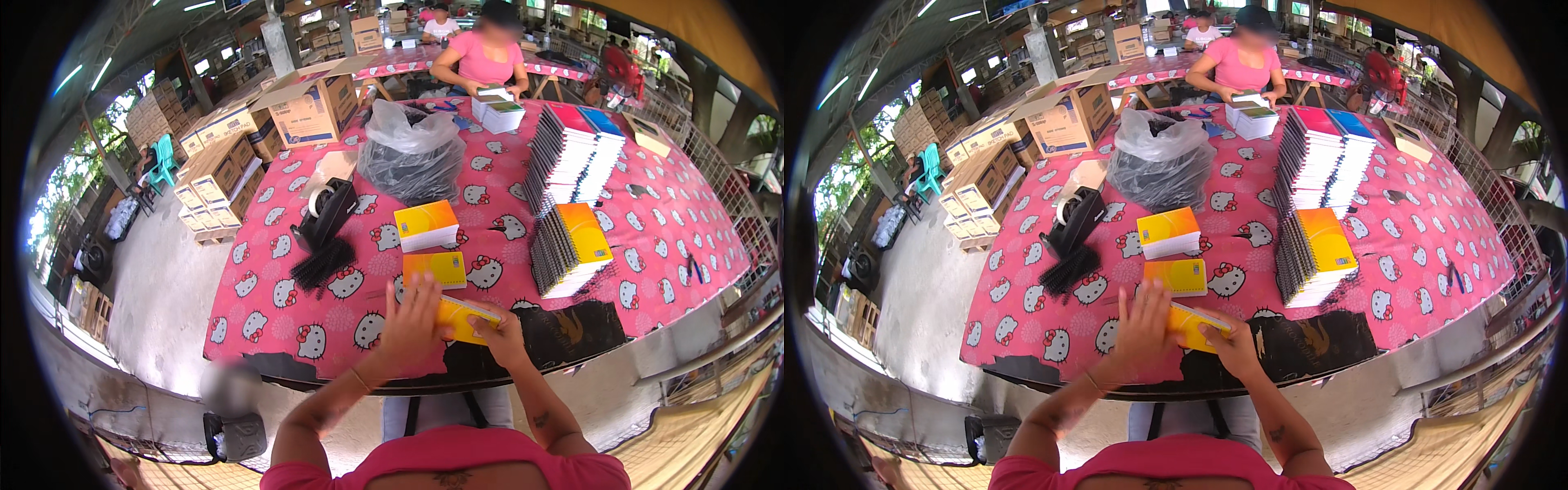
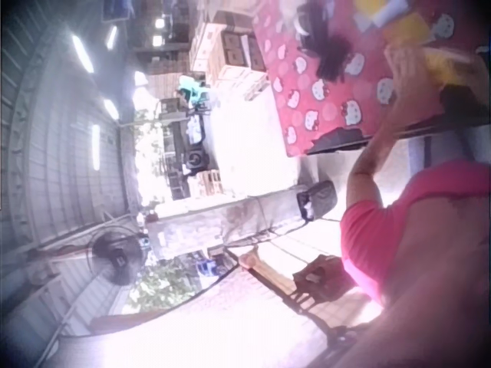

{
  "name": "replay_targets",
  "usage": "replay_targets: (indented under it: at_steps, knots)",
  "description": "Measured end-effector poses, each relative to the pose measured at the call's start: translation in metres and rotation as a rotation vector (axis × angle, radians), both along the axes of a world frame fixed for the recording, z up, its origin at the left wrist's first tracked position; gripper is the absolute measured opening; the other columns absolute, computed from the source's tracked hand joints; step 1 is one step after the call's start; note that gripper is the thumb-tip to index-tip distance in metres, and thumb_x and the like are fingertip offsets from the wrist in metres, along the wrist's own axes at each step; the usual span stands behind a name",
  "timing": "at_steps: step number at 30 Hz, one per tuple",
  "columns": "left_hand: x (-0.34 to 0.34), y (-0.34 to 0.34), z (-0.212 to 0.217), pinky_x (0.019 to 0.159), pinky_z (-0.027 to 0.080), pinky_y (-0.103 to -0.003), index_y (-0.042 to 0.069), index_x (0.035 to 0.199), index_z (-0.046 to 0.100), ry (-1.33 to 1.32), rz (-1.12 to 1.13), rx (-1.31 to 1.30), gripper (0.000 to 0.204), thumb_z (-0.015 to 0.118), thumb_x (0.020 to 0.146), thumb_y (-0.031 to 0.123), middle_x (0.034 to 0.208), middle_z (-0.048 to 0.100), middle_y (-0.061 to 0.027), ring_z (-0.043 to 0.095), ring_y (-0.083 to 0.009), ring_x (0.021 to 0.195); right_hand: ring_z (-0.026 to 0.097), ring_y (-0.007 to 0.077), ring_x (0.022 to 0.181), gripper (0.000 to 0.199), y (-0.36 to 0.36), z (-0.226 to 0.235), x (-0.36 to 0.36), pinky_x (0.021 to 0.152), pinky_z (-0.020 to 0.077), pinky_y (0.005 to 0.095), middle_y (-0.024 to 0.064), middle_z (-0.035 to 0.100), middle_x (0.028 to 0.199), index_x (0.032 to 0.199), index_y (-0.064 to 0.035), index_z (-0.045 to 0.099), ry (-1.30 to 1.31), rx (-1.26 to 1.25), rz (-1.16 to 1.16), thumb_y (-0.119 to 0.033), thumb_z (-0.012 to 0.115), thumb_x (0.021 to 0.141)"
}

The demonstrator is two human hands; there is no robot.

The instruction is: The person aligns notebooks by hand and places them into stacks on a table.

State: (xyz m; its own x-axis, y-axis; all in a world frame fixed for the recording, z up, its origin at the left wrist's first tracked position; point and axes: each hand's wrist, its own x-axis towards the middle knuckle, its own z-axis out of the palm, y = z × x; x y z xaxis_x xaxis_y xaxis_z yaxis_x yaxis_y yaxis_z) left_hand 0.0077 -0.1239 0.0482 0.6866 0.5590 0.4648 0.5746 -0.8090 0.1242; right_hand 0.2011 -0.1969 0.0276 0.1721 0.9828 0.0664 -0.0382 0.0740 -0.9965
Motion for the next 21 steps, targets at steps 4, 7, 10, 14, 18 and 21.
replay_targets:
  at_steps: [4, 7, 10, 14, 18, 21]
  knots:
    - [-0.006, -0.021, -0.036, 0.111, 0.014, -0.071, -0.007, 0.143, 0.039, 0.039, 0.033, 0.037, 0.086, 0.059, 0.087, 0.056, 0.153, 0.037, -0.0261, 0.032, -0.0421, 0.144, 0.061, 0.0076, 0.091, 0.034, 0.003, -0.008, -0.002, 0.080, 0.0510, 0.0242, 0.0043, 0.069, 0.107, 0.128, 0.0014, 0.063, 0.019, 0.088, 0.017, -0.013, 0.064, 0.097]
    - [0.006, 0.019, 0.008, 0.111, 0.012, -0.071, -0.008, 0.145, 0.037, 0.078, 0.205, 0.254, 0.089, 0.055, 0.088, 0.059, 0.151, 0.038, -0.0277, 0.032, -0.0419, 0.144, 0.062, 0.0091, 0.092, 0.033, 0.002, -0.005, -0.010, 0.082, 0.0518, 0.0249, 0.0042, 0.069, 0.109, 0.128, 0.0012, 0.062, -0.051, -0.032, 0.087, -0.012, 0.063, 0.097]
    - [0.001, -0.025, -0.021, 0.112, 0.011, -0.070, -0.008, 0.146, 0.033, 0.173, -0.014, -0.030, 0.086, 0.054, 0.092, 0.054, 0.153, 0.034, -0.0286, 0.028, -0.0421, 0.146, 0.059, 0.0076, 0.084, 0.032, 0.002, 0.004, -0.004, 0.077, 0.0505, 0.0233, 0.0009, 0.069, 0.104, 0.128, -0.0021, 0.064, 0.146, 0.086, 0.020, -0.011, 0.063, 0.097]
    - [0.016, 0.012, 0.027, 0.115, 0.011, -0.065, -0.008, 0.147, 0.033, 0.048, 0.182, 0.172, 0.084, 0.054, 0.092, 0.052, 0.155, 0.031, -0.0288, 0.024, -0.0417, 0.148, 0.061, 0.0068, 0.086, 0.032, 0.005, -0.001, -0.004, 0.077, 0.0502, 0.0223, 0.0027, 0.069, 0.103, 0.124, 0.0028, 0.064, -0.135, 0.084, 0.099, -0.008, 0.065, 0.094]
    - [0.006, -0.035, -0.028, 0.115, 0.012, -0.064, -0.009, 0.147, 0.033, 0.053, -0.077, -0.069, 0.082, 0.052, 0.094, 0.052, 0.156, 0.027, -0.0301, 0.024, -0.0442, 0.147, 0.063, 0.0090, 0.098, 0.038, 0.002, 0.011, 0.004, 0.086, 0.0512, 0.0248, 0.0065, 0.068, 0.120, 0.133, -0.0031, 0.060, 0.108, 0.006, 0.052, -0.007, 0.063, 0.095]
    - [0.016, -0.003, 0.004, 0.116, 0.013, -0.063, -0.009, 0.146, 0.033, -0.012, 0.063, 0.118, 0.089, 0.051, 0.092, 0.059, 0.154, 0.030, -0.0313, 0.023, -0.0455, 0.147, 0.061, 0.0100, 0.104, 0.039, 0.003, 0.016, -0.003, 0.090, 0.0509, 0.0253, 0.0090, 0.068, 0.120, 0.134, -0.0014, 0.059, -0.132, 0.079, 0.110, -0.004, 0.061, 0.096]
